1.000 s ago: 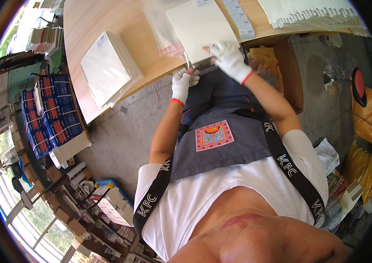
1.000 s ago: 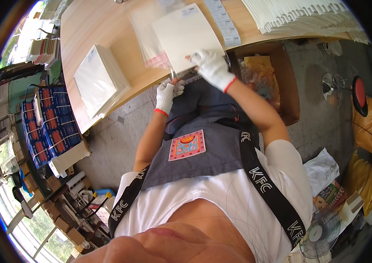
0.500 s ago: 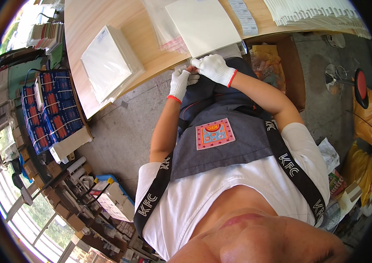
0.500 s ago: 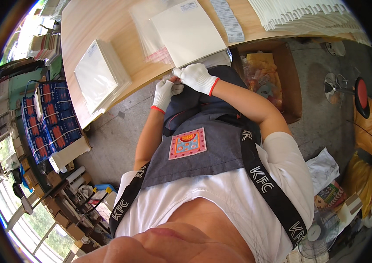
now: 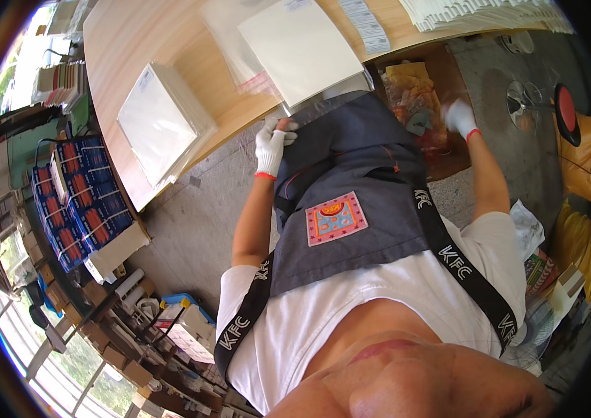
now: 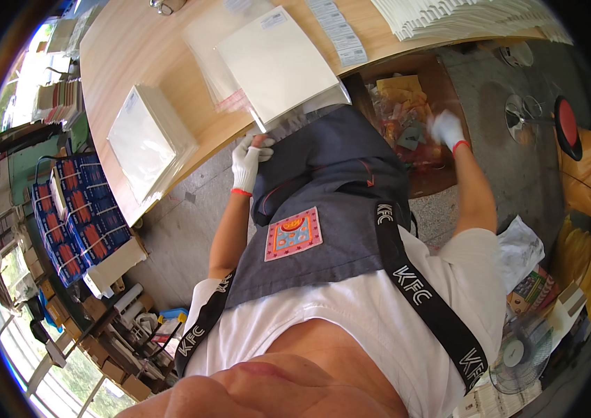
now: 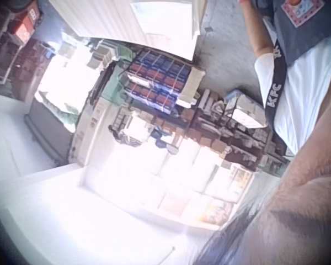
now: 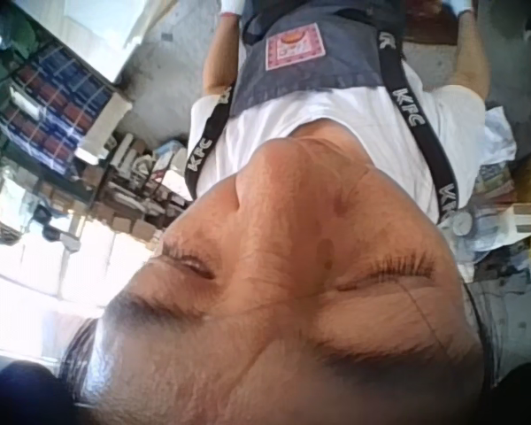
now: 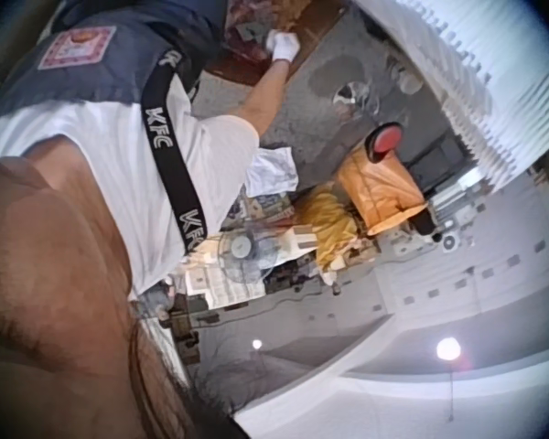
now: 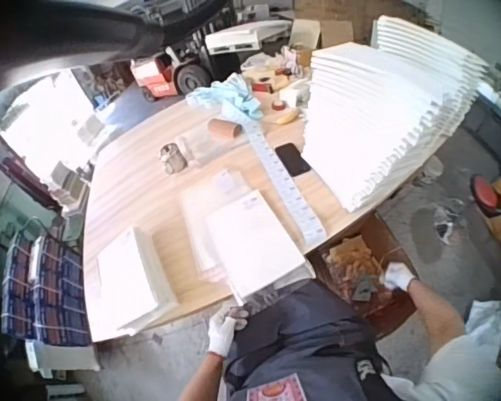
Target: The person places white rectangular items into plastic bags, seals them with a strip of tape, and stacks the completed packages on the desk.
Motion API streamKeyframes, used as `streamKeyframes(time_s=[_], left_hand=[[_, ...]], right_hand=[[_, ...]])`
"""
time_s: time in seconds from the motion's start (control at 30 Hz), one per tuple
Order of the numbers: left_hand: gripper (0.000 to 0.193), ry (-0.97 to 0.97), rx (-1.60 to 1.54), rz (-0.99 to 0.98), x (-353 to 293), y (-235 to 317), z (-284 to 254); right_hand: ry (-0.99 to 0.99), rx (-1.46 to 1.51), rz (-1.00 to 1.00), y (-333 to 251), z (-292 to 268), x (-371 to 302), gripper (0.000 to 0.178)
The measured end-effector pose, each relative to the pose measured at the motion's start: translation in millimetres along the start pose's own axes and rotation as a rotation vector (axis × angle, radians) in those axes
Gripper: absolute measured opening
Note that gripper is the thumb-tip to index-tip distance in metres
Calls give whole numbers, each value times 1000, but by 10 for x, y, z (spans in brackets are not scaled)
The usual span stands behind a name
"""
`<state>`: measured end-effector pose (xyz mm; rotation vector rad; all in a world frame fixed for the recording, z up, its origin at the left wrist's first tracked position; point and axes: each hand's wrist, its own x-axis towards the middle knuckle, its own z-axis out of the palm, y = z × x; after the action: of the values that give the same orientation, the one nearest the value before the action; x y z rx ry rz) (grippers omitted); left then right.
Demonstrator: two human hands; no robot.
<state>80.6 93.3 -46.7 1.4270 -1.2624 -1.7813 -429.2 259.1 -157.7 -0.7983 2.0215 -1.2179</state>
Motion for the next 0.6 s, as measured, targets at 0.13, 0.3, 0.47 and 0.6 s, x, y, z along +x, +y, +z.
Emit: streamKeyframes(time_s=[0.13, 0.3, 0.47, 0.6], left_hand=[[32, 486, 1194, 1010, -33, 197, 25], [23, 210, 1164, 1378, 206, 295, 166], [12, 121, 1072, 1284, 113, 244, 92], [6, 274, 819, 804, 41, -20, 72]], right_hand=[[-610, -1319, 119, -805, 190, -572, 34], [-59, -788, -1186, -1910, 1234, -418, 41], [-156, -429, -1330, -2056, 1675, -294, 17], [-259, -196, -764, -1840, 1908, -423, 8]])
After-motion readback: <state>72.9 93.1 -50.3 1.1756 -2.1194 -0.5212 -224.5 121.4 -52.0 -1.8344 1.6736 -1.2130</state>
